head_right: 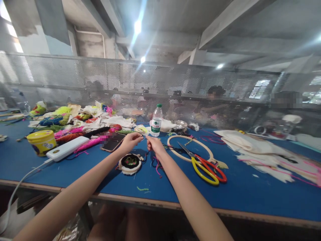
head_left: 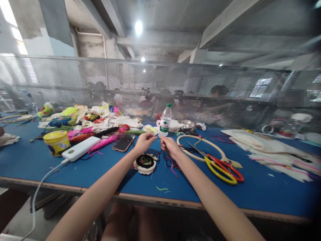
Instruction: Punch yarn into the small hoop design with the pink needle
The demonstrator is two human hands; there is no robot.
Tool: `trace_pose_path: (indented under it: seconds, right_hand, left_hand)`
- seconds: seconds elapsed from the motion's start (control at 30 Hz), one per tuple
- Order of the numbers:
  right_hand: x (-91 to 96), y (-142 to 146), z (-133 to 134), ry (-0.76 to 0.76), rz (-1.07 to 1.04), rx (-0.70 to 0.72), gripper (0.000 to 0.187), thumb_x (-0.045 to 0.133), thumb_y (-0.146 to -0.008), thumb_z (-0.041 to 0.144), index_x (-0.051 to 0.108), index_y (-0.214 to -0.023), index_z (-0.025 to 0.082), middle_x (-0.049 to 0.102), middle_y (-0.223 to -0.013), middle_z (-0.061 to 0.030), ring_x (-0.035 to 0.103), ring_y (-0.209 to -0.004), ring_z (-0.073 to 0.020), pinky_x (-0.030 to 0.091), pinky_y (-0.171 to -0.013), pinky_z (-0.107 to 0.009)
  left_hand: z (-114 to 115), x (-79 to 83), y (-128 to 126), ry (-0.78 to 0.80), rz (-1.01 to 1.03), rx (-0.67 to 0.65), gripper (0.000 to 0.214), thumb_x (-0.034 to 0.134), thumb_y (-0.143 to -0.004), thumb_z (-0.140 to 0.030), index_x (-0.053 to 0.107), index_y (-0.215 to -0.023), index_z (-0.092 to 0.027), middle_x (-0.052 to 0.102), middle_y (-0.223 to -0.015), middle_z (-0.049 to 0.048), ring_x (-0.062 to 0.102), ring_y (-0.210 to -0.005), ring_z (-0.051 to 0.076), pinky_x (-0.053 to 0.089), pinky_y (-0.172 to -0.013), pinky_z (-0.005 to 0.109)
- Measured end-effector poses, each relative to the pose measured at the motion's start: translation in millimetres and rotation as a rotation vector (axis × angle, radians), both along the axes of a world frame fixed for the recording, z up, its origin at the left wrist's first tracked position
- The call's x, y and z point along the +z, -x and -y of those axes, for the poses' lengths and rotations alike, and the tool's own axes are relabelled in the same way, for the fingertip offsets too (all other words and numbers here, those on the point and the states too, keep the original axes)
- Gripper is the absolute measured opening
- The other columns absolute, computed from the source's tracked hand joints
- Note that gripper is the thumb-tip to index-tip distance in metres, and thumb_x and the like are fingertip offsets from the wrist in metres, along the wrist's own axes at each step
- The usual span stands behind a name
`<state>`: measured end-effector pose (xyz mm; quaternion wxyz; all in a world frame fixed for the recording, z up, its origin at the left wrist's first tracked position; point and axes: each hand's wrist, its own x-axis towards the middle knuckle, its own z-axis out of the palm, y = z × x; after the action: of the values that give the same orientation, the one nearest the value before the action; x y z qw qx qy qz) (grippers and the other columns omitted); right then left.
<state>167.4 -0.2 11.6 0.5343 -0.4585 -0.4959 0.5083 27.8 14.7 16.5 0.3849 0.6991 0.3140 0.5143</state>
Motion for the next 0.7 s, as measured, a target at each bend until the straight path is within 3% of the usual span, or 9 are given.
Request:
trace_pose_path:
  seconds: [0.2,0.33,0.43,0.53,0.63,0.7]
  right_hand:
    - [3.4,-0.4,4.4,0.041,-0.003,0.083,0.056,0.049,-0.074,0.058,0.029,-0.039,0.019,0.028,-0.027,0.0068,0.028,-0.026,-0.0048,0.021,-0.032,-0.019]
    - [7.7,-2.4,3.9,0.116,-0.022,0.149,0.058,0.03,-0.081,0.061,0.042,-0.046,0.017,0.037,-0.033,0.004,0.033,-0.029,-0.0054,0.025,-0.033,-0.018]
    - [11.0,-2.1,8.9,0.128,-0.038,0.245,0.041,0.038,-0.082,0.053,0.058,-0.077,0.017,0.048,-0.045,0.0043,0.039,-0.034,-0.005,0.029,-0.038,-0.016]
    - [10.5,2.7,18.5,0.139,-0.026,0.428,0.036,0.053,-0.078,0.042,0.051,-0.109,0.024,0.057,-0.058,0.0035,0.042,-0.04,-0.0062,0.032,-0.041,-0.018]
    - [4.7,10.5,24.1,0.129,0.042,0.658,0.044,0.062,-0.072,0.034,0.049,-0.113,0.022,0.058,-0.061,0.0027,0.04,-0.04,-0.0049,0.029,-0.04,-0.016]
    - [0.0,14.7,23.4,0.112,0.076,0.735,0.037,0.064,-0.071,0.031,0.055,-0.103,0.016,0.055,-0.056,0.0035,0.037,-0.037,-0.0029,0.024,-0.038,-0.015]
  left_hand:
    - [-4.4,2.8,2.5,0.141,0.184,-0.037,0.018,0.068,-0.061,-0.024,0.055,-0.055,-0.013,0.045,-0.048,-0.0052,0.037,-0.046,0.006,0.027,-0.045,0.02]
    - [-18.3,13.7,22.8,0.309,0.383,-0.096,0.015,0.058,-0.072,-0.026,0.059,-0.068,-0.012,0.049,-0.054,-0.0021,0.04,-0.045,0.006,0.03,-0.042,0.018]
    - [-23.5,22.1,36.9,0.419,0.502,-0.2,0.014,0.05,-0.078,-0.02,0.061,-0.078,-0.011,0.052,-0.061,0.0013,0.046,-0.049,0.007,0.037,-0.046,0.018]
    - [-18.9,25.4,38.1,0.471,0.585,-0.314,0.015,0.048,-0.078,-0.012,0.06,-0.087,-0.01,0.054,-0.066,0.0024,0.049,-0.053,0.007,0.041,-0.05,0.017]
    - [-9.8,24.9,31.0,0.487,0.625,-0.423,0.018,0.048,-0.079,-0.011,0.058,-0.094,-0.009,0.055,-0.069,0.003,0.051,-0.056,0.008,0.044,-0.055,0.018]
    - [-5.5,24.3,27.1,0.487,0.641,-0.465,0.019,0.049,-0.079,-0.01,0.057,-0.096,-0.009,0.056,-0.071,0.0032,0.053,-0.058,0.008,0.045,-0.057,0.019]
